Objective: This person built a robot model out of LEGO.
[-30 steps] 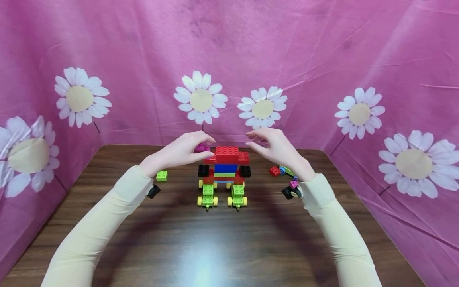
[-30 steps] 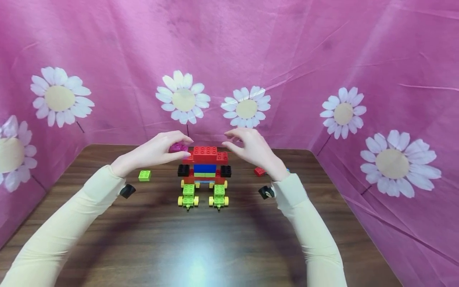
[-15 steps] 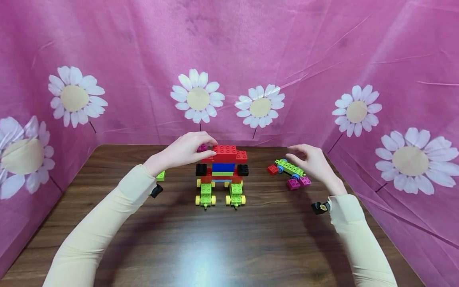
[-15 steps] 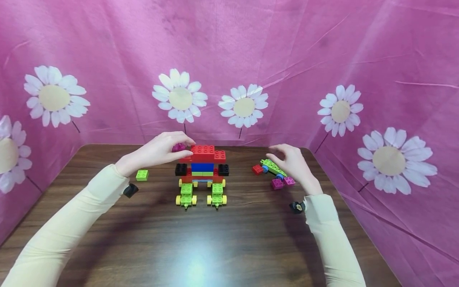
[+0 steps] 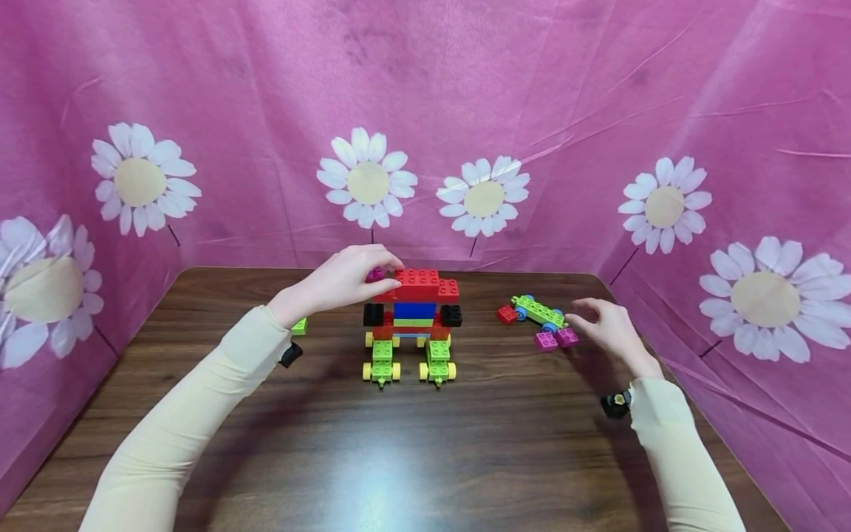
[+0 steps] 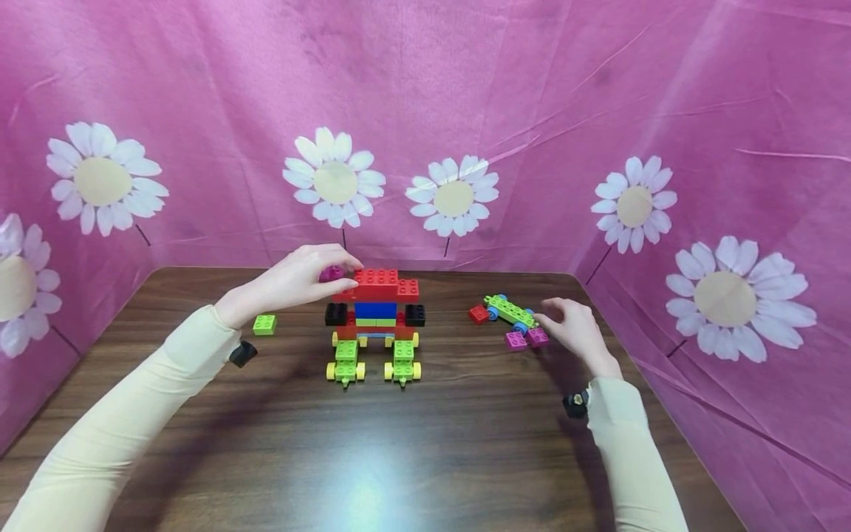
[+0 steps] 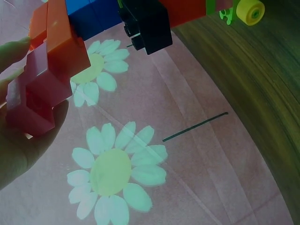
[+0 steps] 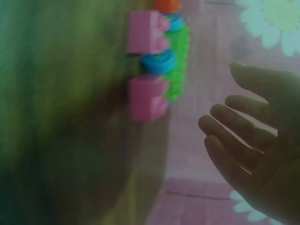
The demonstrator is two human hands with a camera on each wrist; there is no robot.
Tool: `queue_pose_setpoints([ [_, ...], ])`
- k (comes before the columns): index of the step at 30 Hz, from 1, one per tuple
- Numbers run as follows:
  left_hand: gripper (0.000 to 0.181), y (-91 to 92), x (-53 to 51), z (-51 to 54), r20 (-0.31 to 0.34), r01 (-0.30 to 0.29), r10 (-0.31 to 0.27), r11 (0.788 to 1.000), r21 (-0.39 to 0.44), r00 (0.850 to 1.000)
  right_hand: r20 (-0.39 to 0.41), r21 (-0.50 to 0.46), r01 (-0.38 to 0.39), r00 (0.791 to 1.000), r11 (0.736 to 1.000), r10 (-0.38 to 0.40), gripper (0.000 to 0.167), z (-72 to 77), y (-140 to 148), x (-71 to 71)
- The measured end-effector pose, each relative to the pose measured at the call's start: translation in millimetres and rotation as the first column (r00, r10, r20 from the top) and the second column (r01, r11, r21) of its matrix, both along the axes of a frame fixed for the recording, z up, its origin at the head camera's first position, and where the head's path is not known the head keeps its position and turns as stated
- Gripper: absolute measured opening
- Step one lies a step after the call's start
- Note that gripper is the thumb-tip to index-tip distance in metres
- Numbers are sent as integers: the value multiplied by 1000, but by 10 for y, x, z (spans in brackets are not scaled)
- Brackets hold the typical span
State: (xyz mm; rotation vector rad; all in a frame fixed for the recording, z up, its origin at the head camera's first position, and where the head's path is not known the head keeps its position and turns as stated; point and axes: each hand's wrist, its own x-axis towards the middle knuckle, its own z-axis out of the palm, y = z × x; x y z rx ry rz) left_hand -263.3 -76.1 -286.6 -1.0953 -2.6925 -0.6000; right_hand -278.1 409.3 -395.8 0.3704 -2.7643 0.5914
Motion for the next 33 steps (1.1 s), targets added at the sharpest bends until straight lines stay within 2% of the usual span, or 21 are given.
queue_pose_setpoints([
  [6,30,-1,-1,-6,5,1,-1,1000,1,1000,98,57,44,994,997,-49,43,-186,105,-3],
  [11,31,-3,6,3,5,0,0,1000,2,1000,197,54,59,978,997,-68,48,-257,113,-2],
  [15,30,-4,7,9,1,2,-2,1000,2,1000,232,70,44,971,997,-59,50,-291,111,-12],
  [18,31,-7,0,4,1,1,-1,1000,-1,1000,229,85,37,972,996,-56,50,-308,109,-20],
  [26,30,-10,1,7,2,3,-3,1000,1,1000,176,89,23,984,996,-38,36,-287,128,-10],
  [30,30,-9,-1,6,2,10,-10,1000,4,1000,150,102,31,988,994,-46,34,-195,143,10],
  [33,30,-11,-7,7,3,16,-16,1000,7,1000,120,105,33,992,994,-46,36,-70,118,16],
])
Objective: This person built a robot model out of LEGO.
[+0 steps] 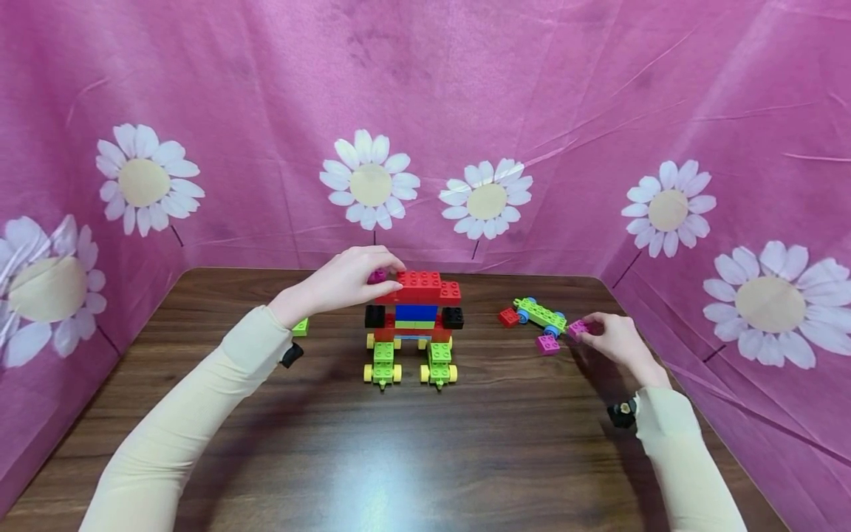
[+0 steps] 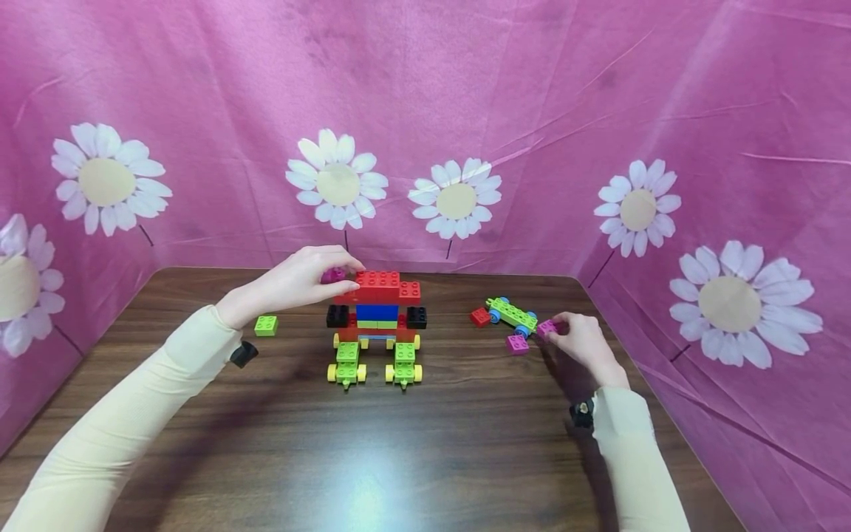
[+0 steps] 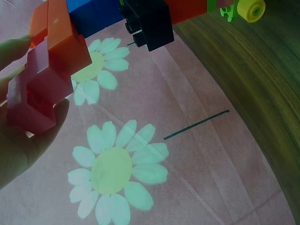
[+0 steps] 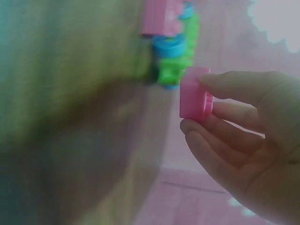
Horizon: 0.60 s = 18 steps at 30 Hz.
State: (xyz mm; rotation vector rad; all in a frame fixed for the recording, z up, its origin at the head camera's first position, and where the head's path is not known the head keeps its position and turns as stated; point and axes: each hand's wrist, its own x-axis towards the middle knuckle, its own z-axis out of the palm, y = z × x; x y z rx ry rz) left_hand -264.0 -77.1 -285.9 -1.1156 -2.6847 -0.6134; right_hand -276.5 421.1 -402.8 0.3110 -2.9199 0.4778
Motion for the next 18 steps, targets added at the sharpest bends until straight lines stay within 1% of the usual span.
queue_pose_setpoints([
  [3,29,4,-5,4,0,2,-2,1000,-2,1000,-50,-8,-24,998,1000,24,36,148,-68,-5],
  [5,29,2,-12,2,2,1,-1,1000,-6,1000,-95,-14,-58,994,998,56,34,241,-147,-20],
  [7,30,2,-17,1,5,0,0,1000,-10,1000,-133,-9,-97,987,995,95,32,332,-247,-35],
  [10,30,1,-20,-1,10,-3,4,1000,-14,1000,-180,10,-162,970,987,161,29,457,-426,-48],
  [15,30,4,-12,2,11,0,0,1000,-11,1000,-219,28,-259,941,965,259,27,645,-736,-47],
  [18,30,8,-12,4,11,3,-3,1000,-11,1000,-207,28,-313,927,949,311,29,760,-912,-37],
])
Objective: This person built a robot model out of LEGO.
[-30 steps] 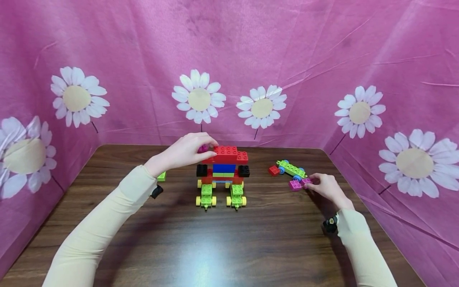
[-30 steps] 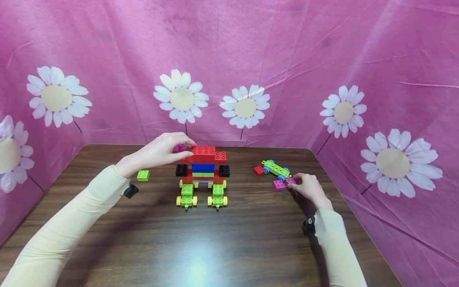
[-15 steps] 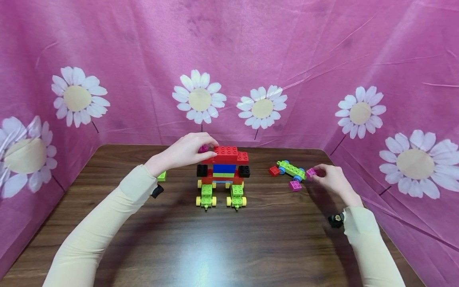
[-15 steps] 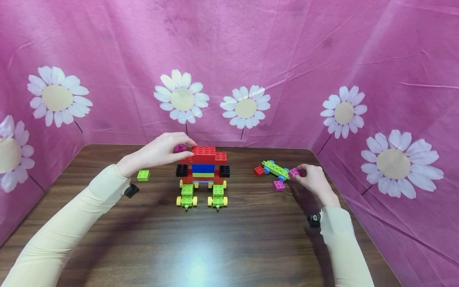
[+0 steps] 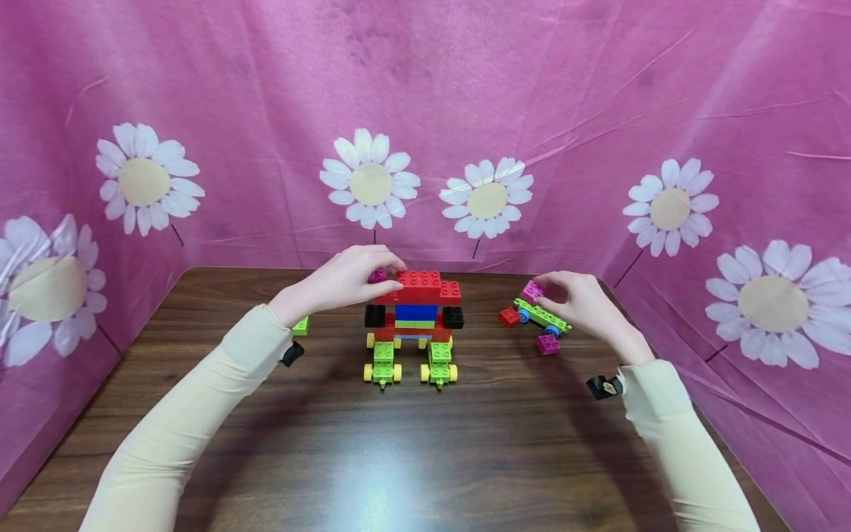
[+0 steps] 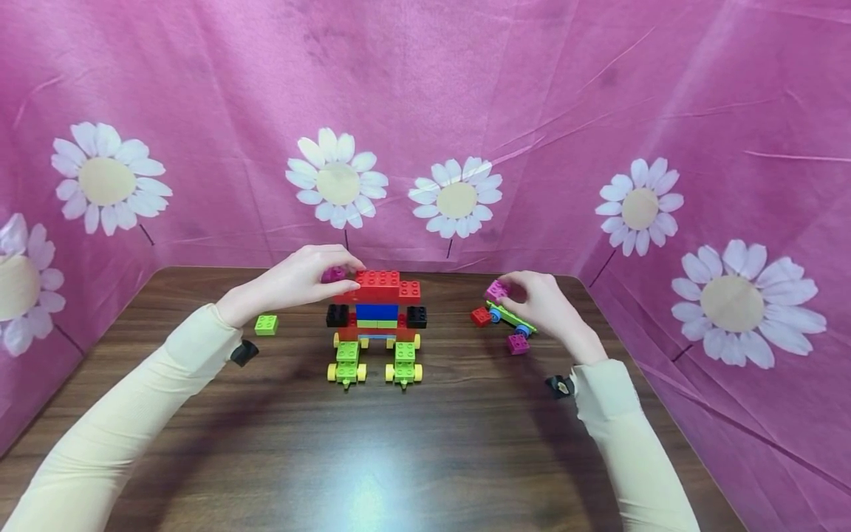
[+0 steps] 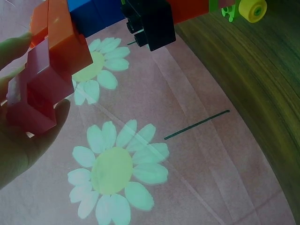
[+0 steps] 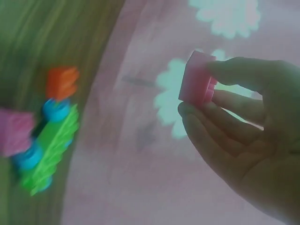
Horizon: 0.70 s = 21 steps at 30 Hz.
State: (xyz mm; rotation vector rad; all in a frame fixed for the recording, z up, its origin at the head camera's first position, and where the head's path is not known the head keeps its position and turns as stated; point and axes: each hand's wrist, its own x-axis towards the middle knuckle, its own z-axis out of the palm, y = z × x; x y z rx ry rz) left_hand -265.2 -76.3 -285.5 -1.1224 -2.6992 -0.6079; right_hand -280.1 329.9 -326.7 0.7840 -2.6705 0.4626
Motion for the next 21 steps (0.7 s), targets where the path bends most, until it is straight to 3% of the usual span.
queue_pose_setpoints([
  [11,33,95,6,130,27,3,-2,998,-63,1000,81,-20,-172,982,985,173,34,360,-567,68],
  [21,41,370,9,198,27,-33,36,992,-124,999,123,-54,-305,943,951,309,42,462,-862,48],
])
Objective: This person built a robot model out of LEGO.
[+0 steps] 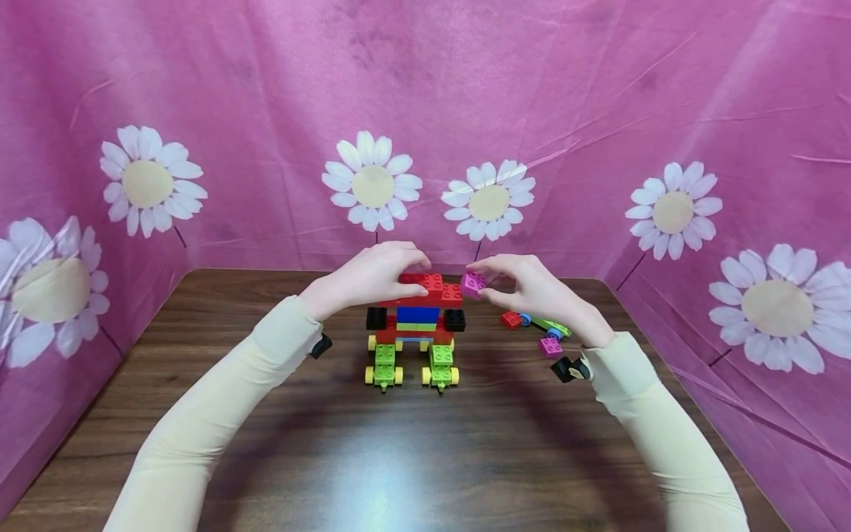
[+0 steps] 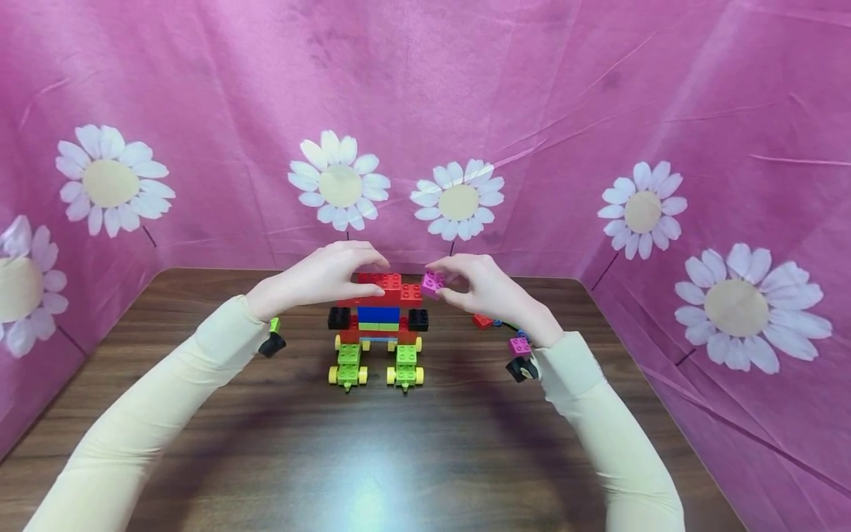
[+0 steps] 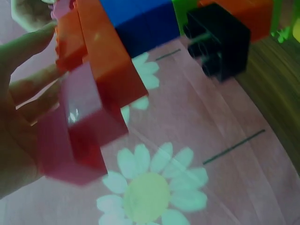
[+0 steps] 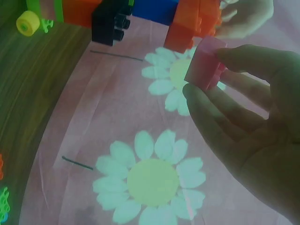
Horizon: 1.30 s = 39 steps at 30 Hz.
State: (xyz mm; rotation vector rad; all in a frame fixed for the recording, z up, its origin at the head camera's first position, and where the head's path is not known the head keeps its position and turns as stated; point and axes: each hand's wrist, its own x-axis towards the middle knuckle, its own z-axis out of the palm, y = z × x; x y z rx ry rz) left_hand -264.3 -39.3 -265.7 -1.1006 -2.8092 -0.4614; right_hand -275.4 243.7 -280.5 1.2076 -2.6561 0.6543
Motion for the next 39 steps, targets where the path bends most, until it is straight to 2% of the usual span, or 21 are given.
queue_pose_setpoints([
  [5,42,140,4,-30,8,-19,20,999,-46,1000,17,2,-22,1000,1000,22,42,-23,-67,-25],
  [10,44,200,10,-66,7,-49,50,998,-50,999,31,-5,-44,999,999,44,40,-32,-109,-42],
  [15,44,220,9,-72,1,-72,72,996,-49,997,27,-8,-46,999,999,46,37,-40,-138,-38],
  [24,43,227,13,-73,-18,-73,72,996,-56,997,-13,-10,-48,999,999,48,34,-60,-146,-38],
  [39,44,220,9,-80,-31,-79,77,995,-63,997,-61,45,-70,996,997,73,34,-22,-220,-29],
])
